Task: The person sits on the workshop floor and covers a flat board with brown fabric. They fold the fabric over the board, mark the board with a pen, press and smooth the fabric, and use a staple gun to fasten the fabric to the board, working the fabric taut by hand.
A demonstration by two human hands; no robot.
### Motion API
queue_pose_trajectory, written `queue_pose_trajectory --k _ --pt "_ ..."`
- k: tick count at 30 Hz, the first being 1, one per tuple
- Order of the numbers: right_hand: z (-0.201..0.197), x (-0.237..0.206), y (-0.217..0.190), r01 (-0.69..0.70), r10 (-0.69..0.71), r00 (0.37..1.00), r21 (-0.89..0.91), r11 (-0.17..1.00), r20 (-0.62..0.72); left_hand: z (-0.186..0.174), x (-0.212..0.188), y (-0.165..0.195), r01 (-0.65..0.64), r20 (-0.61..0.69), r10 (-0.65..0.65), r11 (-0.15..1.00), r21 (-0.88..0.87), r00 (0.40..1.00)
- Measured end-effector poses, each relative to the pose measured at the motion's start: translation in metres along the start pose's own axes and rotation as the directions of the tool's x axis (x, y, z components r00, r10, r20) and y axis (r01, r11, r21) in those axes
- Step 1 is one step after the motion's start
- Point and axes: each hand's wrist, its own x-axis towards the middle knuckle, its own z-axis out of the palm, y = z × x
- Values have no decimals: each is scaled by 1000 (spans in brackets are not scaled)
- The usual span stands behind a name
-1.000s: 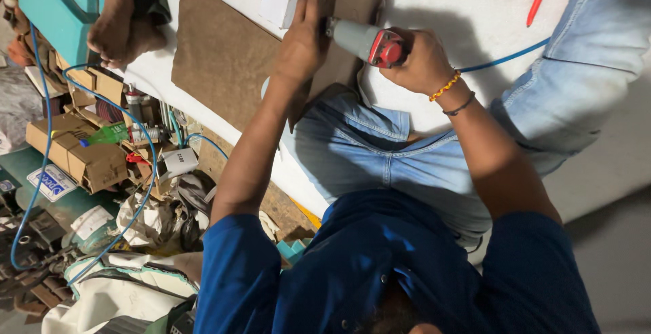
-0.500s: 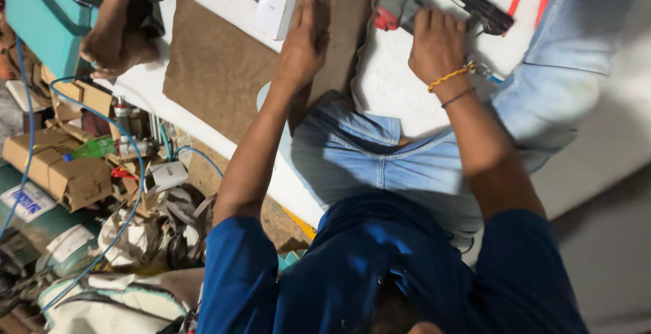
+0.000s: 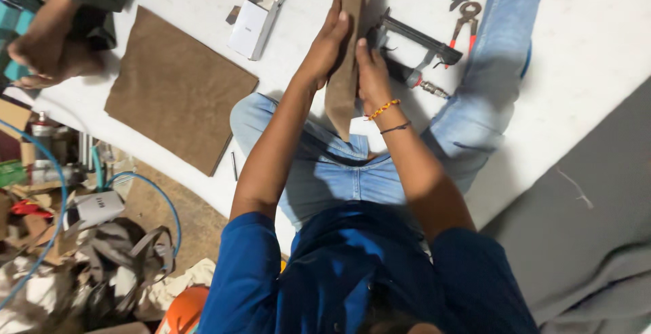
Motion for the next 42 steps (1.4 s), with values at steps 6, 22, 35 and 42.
queue_pose_trajectory --k 6,22,35,42 --pt "17 9 14 432 -451 882 -149 890 -138 -19 -19 -30 55 -89 -89 941 -335 992" --pt "-1 22 54 534 -578 799 -249 808 -163 -11 -55 -59 -359 83 360 826 434 929" --pt "15 22 54 526 -555 828 -234 818 -82 -53 2 -92 -213 16 213 968 135 977" --pt "17 24 58 510 -553 824 -268 818 -120 -44 -18 -90 -312 142 286 923 226 948"
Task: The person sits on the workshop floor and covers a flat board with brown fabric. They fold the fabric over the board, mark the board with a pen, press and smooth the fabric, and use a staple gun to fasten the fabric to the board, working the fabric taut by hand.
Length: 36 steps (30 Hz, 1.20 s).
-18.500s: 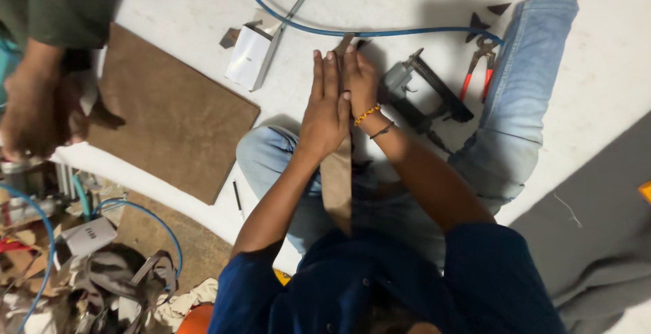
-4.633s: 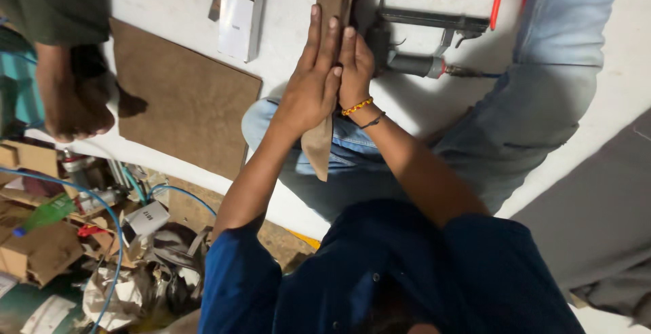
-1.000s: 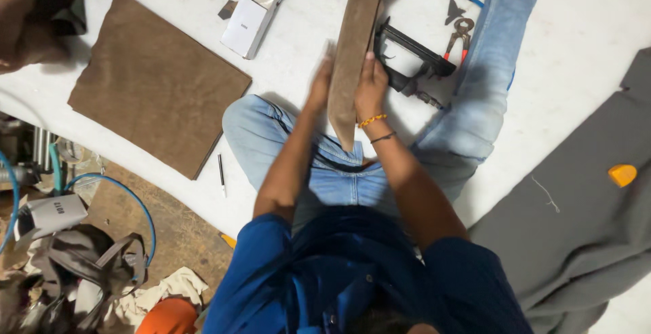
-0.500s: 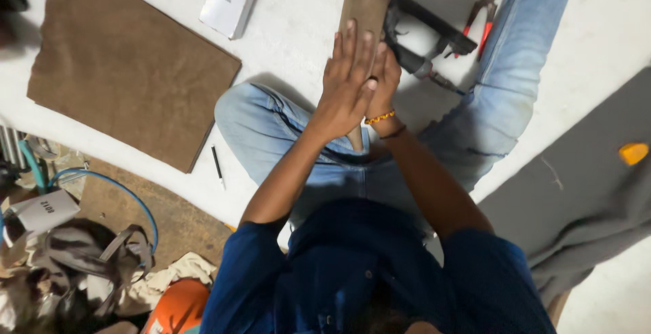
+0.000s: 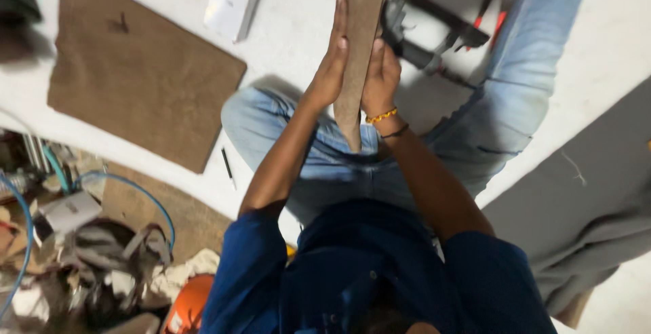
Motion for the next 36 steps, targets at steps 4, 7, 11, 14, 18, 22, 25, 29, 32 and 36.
queue_pose_trajectory --k 4,7,11,14,18,22,25,29,32,36 --pt "-3 -5 5 -1 -1 1000 136 991 11 2 -18 31 -31 26 27 984 175 999" --pt "-4 -12 4 26 -29 999 98 995 23 4 -24 50 -31 62 14 959 282 998" --pt "-1 -18 7 -47 45 999 130 990 18 3 -29 68 -23 97 -15 924 382 995" --pt "-1 -16 20 -59 55 998 169 984 30 4 -29 78 -47 94 1 874 484 996" --pt "-1 -9 38 -35 14 996 228 973 91 9 -23 97 -40 77 -6 816 576 997" --pt "21 5 29 -6 -39 982 235 972 184 2 -14 117 87 -9 -119 672 735 993" --pt "23 20 6 -63 63 926 -14 998 371 -7 -10 123 234 -75 -290 566 790 954" --pt "-54 52 -10 230 84 885 -587 776 457 -9 -12 121 211 -74 -265 535 818 961" --pt "-110 56 2 597 -315 800 -733 327 511 -6 -13 117 237 -98 -287 504 831 953" --pt "-120 51 26 572 -274 801 -815 90 532 -3 -13 114 213 -95 -255 489 846 962"
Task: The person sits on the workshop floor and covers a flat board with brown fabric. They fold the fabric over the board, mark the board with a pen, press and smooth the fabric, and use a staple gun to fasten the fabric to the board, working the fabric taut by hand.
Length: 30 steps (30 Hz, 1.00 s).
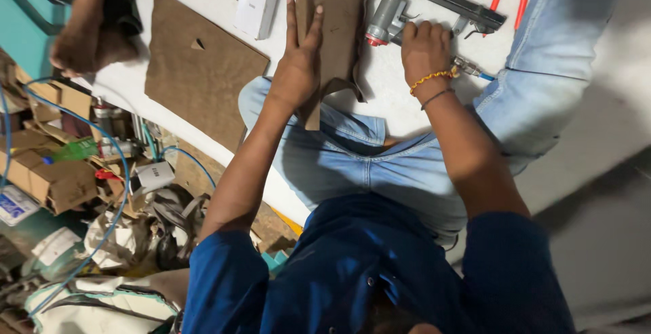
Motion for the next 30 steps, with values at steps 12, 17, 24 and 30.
queue_pose_trajectory --k 12,17,24,30 --pt "-80 31 23 178 -120 983 849 497 -137 8 0 -18 -40 -10 40 999 18 999" --pt "-83 41 -2 89 -201 979 940 330 -22 9 1 -23 -144 -86 147 989 34 985" --pt "-70 41 -1 11 -222 972 938 347 70 10 -2 -29 -83 -41 82 996 -16 996" --pt "-60 52 6 22 -177 982 896 444 64 3 -2 -26 -158 -67 158 987 -6 985"
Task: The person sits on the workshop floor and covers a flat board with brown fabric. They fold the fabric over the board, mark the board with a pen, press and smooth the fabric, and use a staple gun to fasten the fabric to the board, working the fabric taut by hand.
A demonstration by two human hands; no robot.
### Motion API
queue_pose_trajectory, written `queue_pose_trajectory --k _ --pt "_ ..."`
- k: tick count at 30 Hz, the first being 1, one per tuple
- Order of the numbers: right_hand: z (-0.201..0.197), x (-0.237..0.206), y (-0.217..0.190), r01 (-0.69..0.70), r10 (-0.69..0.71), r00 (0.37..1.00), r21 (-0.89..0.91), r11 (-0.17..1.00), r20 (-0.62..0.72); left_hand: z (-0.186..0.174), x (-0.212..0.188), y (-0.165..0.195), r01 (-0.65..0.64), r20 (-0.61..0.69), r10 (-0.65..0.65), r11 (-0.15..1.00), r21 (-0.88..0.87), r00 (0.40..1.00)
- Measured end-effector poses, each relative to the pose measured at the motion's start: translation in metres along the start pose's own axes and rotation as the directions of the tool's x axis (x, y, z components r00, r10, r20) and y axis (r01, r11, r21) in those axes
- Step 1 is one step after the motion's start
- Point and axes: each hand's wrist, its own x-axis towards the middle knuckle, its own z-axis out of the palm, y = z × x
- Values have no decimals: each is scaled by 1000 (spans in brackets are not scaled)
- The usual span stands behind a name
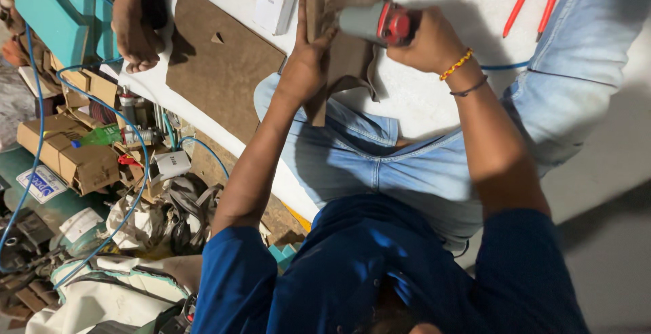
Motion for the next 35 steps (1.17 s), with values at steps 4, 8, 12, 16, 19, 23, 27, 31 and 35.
queue_pose_trajectory --k 4,8,12,16,19,23,27,31,35 --pt "-18 -5 9 5 -9 996 -48 999 -84 1 0 -2 -1 -10 1 1000 8 1000" --pt "-18 -26 1 4 -10 995 -65 998 -96 8 -6 -11 -39 -92 33 997 -63 995" --pt "1 -27 -24 36 -37 999 45 998 25 11 -9 -18 55 -60 -74 960 -274 995" --pt "15 -22 -48 -33 27 994 58 998 104 13 -8 -20 32 -92 -54 974 -222 994" --pt "19 -18 -54 13 -19 997 79 997 73 14 -6 -20 28 -105 -51 976 -215 993" --pt "22 -18 -49 2 -3 999 11 1000 48 11 -6 -16 14 -113 -34 986 -167 993" --pt "6 -10 -27 16 -56 992 -327 945 -111 9 -4 -9 -25 -126 -3 975 -219 992" --pt "4 -27 11 -102 -44 980 -682 724 -193 16 1 -8 -6 -107 -28 954 -300 994" --pt "35 -40 63 -137 -3 987 -846 515 -162 24 8 -16 -26 -79 -8 905 -424 997"
